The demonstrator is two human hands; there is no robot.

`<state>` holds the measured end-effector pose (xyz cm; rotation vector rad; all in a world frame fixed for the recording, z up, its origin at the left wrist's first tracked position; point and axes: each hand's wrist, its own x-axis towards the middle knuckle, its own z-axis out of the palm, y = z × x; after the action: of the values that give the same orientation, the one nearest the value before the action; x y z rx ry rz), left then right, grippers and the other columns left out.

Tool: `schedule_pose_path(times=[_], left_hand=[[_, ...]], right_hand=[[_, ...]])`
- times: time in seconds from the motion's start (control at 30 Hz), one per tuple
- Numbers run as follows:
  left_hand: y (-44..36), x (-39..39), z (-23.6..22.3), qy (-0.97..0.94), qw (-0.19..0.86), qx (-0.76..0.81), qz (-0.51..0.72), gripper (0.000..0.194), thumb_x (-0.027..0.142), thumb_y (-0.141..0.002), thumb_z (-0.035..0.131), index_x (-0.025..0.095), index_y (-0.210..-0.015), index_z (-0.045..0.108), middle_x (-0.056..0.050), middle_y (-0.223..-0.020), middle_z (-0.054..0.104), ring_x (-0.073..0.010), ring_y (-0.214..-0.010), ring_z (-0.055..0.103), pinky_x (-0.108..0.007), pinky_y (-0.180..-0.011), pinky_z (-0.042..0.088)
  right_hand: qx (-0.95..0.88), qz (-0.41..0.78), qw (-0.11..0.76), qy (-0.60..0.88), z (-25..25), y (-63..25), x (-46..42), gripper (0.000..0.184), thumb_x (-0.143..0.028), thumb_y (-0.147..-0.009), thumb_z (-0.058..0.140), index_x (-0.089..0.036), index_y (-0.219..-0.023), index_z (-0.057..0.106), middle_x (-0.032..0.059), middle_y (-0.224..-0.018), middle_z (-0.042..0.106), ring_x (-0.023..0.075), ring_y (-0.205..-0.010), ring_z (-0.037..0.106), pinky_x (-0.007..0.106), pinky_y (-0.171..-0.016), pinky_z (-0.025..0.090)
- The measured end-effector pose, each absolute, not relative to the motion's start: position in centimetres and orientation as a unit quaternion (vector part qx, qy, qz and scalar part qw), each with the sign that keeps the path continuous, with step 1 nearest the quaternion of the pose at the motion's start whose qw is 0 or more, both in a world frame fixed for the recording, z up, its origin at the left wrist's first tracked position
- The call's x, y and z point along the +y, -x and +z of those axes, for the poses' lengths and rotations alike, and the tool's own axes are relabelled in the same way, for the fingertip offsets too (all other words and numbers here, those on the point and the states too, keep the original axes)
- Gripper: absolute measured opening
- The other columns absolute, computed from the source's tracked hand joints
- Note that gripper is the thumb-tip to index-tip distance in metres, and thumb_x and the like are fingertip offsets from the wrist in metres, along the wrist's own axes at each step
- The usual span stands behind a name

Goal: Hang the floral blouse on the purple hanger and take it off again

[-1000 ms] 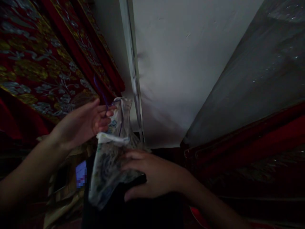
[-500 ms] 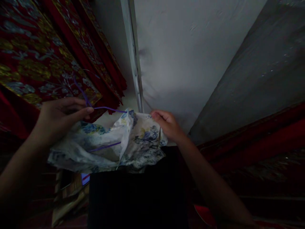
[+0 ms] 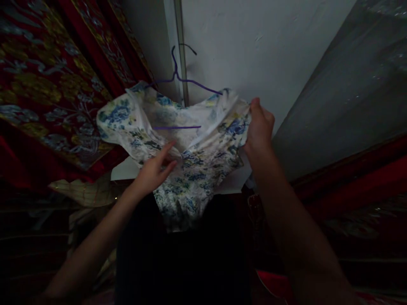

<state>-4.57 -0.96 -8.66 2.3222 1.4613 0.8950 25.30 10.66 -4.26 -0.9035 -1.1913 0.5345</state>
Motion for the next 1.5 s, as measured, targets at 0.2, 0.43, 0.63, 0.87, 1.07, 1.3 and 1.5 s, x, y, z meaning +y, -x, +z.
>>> schedule_pose_path(times=[0.2, 0.43, 0.63, 0.87, 1.07, 1.3, 1.5], left_hand=[[2.1, -1.7, -14.0, -0.81, 0.164, 0.504, 0.251, 0.029, 0.044, -0.101, 0.053, 0.02, -0.097, 0.069, -0.007, -0.083, 0.073, -0.0242, -0.079, 0.069, -0.032, -0.071, 0.046], [0.2, -5.7, -17.4, -0.697, 0.245, 0.513, 0.437, 0.025, 0.034, -0.102, 0.051, 0.018, -0.092, 0.067, -0.005, -0.082, 0.069, -0.0197, -0.079, 0.065, -0.029, -0.075, 0.044], [-2.7, -7.2, -17.5, -0.631, 0.356, 0.465, 0.509, 0.028, 0.032, -0.103, 0.046, 0.017, -0.097, 0.068, -0.003, -0.08, 0.065, -0.0155, -0.072, 0.06, -0.026, -0.07, 0.045], [-3.2, -8.2, -17.4, -0.514, 0.459, 0.416, 0.594, 0.038, 0.036, -0.096, 0.062, 0.016, -0.128, 0.064, -0.002, -0.078, 0.072, -0.0119, -0.06, 0.062, -0.024, -0.063, 0.05], [-2.3, -5.1, -13.7, -0.38, 0.49, 0.356, 0.699, 0.043, 0.029, -0.08, 0.08, 0.022, -0.114, 0.055, 0.004, -0.066, 0.071, -0.0047, -0.037, 0.047, -0.016, -0.042, 0.035], [-1.6, 2.8, -1.9, -0.484, 0.406, 0.258, 0.731, 0.047, 0.027, -0.077, 0.088, 0.025, -0.103, 0.049, 0.006, -0.066, 0.063, -0.0129, -0.061, 0.07, -0.015, -0.042, 0.03], [-2.8, 3.1, -0.8, -0.572, 0.376, 0.26, 0.681, 0.037, 0.024, -0.086, 0.079, 0.024, -0.107, 0.048, 0.003, -0.076, 0.069, -0.0104, -0.053, 0.064, -0.018, -0.044, 0.037]], right_hand=[[-0.415, 0.304, 0.752, 0.412, -8.3, -25.9, 8.1, 0.037, -0.059, -0.083, 0.064, -0.023, -0.079, 0.058, 0.0066, -0.077, 0.068, 0.0261, -0.086, 0.071, 0.039, -0.074, 0.057], [-0.413, 0.074, 0.777, 0.469, -16.2, -20.9, 2.4, 0.037, -0.028, -0.08, 0.069, -0.02, -0.115, 0.063, 0.0085, -0.123, 0.065, 0.0215, -0.118, 0.06, 0.041, -0.103, 0.047], [-0.49, 0.231, 0.69, 0.48, -26.5, -12.2, -7.1, 0.016, -0.029, -0.088, 0.064, -0.019, -0.1, 0.068, 0.0073, -0.099, 0.068, 0.0215, -0.096, 0.066, 0.037, -0.086, 0.053], [-0.509, 0.326, 0.665, 0.438, -25.3, -11.4, -5.7, 0.021, -0.038, -0.09, 0.062, -0.019, -0.1, 0.067, 0.0062, -0.092, 0.072, 0.0213, -0.085, 0.069, 0.034, -0.079, 0.054], [-0.566, 0.323, 0.605, 0.458, -25.1, -11.4, -6.1, 0.019, -0.036, -0.096, 0.056, -0.02, -0.092, 0.065, 0.004, -0.084, 0.068, 0.0187, -0.078, 0.064, 0.03, -0.074, 0.05], [-0.6, 0.278, 0.58, 0.475, -26.3, -13.3, -2.9, 0.018, -0.035, -0.094, 0.055, -0.021, -0.088, 0.063, 0.0038, -0.084, 0.066, 0.0185, -0.079, 0.062, 0.03, -0.073, 0.05], [-0.598, 0.297, 0.582, 0.464, -25.8, -14.8, -2.0, 0.017, -0.036, -0.092, 0.058, -0.021, -0.09, 0.066, 0.0047, -0.086, 0.07, 0.0194, -0.08, 0.066, 0.029, -0.066, 0.053]])
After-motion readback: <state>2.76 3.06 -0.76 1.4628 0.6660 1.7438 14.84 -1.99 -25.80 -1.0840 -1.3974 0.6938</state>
